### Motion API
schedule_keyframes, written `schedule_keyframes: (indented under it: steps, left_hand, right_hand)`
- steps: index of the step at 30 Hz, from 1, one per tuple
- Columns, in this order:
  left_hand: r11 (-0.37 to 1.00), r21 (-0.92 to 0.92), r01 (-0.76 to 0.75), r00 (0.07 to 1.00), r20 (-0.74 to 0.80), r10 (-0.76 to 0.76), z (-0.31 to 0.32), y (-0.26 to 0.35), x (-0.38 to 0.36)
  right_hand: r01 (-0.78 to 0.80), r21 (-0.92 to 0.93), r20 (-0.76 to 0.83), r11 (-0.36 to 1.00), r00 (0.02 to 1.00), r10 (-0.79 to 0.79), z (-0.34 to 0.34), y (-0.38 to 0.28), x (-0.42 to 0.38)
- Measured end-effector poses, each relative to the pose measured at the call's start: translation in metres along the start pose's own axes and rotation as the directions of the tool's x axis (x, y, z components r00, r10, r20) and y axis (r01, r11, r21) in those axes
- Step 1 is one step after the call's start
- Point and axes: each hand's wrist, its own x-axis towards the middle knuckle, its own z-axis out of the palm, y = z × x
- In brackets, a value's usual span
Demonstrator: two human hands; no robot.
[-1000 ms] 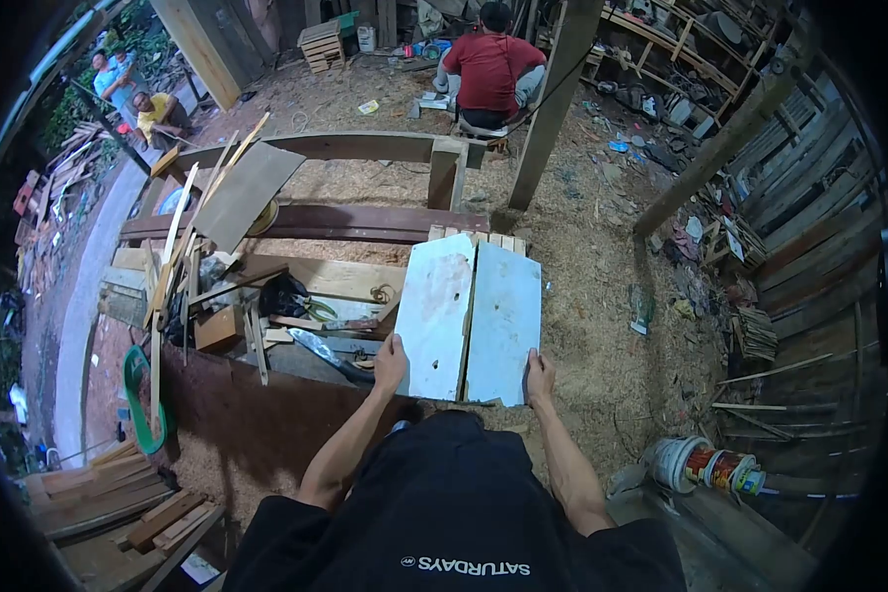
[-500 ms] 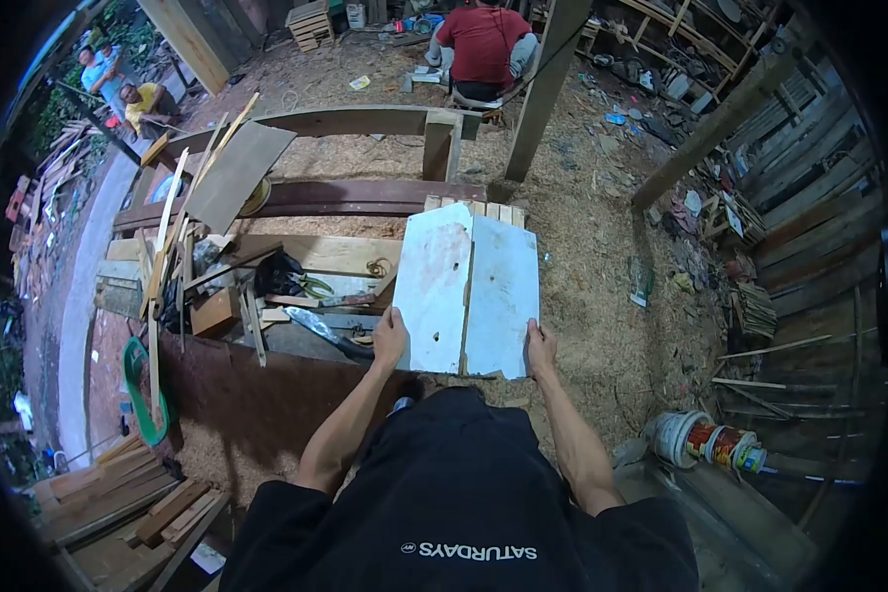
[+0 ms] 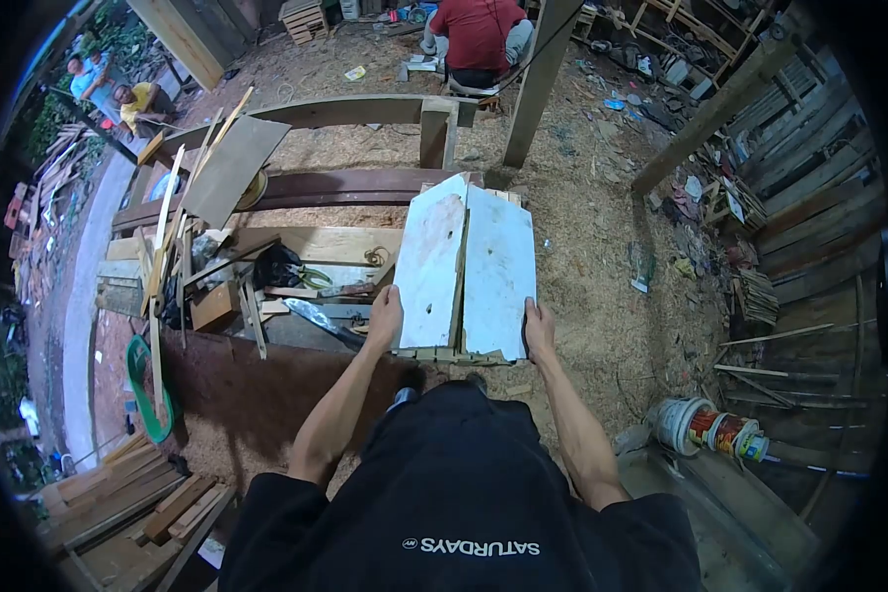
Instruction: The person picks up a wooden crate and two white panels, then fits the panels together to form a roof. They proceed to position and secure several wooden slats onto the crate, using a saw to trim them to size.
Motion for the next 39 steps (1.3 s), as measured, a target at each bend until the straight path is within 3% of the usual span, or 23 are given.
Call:
schedule_keyframes:
  steps: [3,6,10,13,16,20,25,30,33,35,36,37,38,39]
  left_hand:
    - [0.996,-0.084,-0.029,0.999,0.023,0.031,0.004,-0.009,0.014]
    - [0.991,-0.136,-0.008,1.0,0.028,0.012,0.011,-0.032,0.024]
    - [1.0,-0.016,-0.018,1.0,0.009,0.018,0.009,-0.017,0.013]
    - [0.999,0.006,-0.036,0.999,0.01,0.036,0.01,-0.009,0.009]
    - [1.0,0.026,0.01,1.0,0.002,-0.01,0.01,-0.003,0.001]
    - [0.998,0.042,0.052,0.998,-0.046,-0.05,0.014,-0.005,-0.002]
    - [0.996,0.057,0.065,0.986,-0.158,-0.056,0.013,-0.008,-0.002]
    - [0.993,0.108,0.053,0.99,-0.135,-0.038,-0.001,-0.005,-0.001]
    - [0.989,0.146,-0.014,0.993,-0.115,0.031,-0.006,-0.011,0.005]
    - [0.984,0.171,-0.051,0.992,-0.107,0.07,-0.012,-0.008,0.005]
    - [0.98,0.187,-0.069,0.99,-0.106,0.09,-0.015,0.0,0.003]
    - [0.975,0.203,-0.087,0.988,-0.104,0.109,-0.017,0.006,0.001]
    - [0.967,0.215,-0.133,0.981,-0.112,0.16,-0.016,0.01,0.0]
    - [0.971,0.211,-0.115,0.987,-0.083,0.135,-0.014,0.01,0.0]
  right_hand:
    - [0.057,0.035,0.088,0.998,0.994,-0.06,-0.001,0.025,0.024]
    - [-0.16,0.385,0.337,0.909,0.941,0.023,0.0,0.002,0.006]
    - [-0.368,0.14,0.464,0.919,0.844,0.268,-0.016,-0.072,-0.035]
    - [-0.496,0.2,0.594,0.845,0.747,0.298,-0.027,-0.079,-0.047]
    - [-0.7,0.466,0.785,0.542,0.609,0.111,-0.026,-0.041,-0.043]
    - [-0.866,0.497,0.857,0.053,0.48,-0.188,-0.01,-0.021,-0.048]
    - [-0.884,0.429,0.826,-0.185,0.467,-0.317,0.009,-0.013,-0.058]
    - [-0.826,0.433,0.82,-0.361,0.527,-0.222,0.018,-0.003,-0.07]
    - [-0.845,0.525,0.806,-0.102,0.533,-0.258,0.012,-0.011,-0.074]
    - [-0.653,0.649,0.69,0.391,0.721,0.061,-0.006,0.001,-0.064]
    - [-0.523,0.582,0.554,0.623,0.816,0.167,-0.008,0.005,-0.062]
    - [-0.272,0.351,0.343,0.896,0.928,0.147,-0.005,-0.028,-0.068]
    - [-0.028,0.003,0.145,1.0,0.989,0.028,-0.005,-0.072,-0.076]
    - [0.018,-0.044,0.085,0.999,0.996,-0.014,-0.005,-0.083,-0.079]
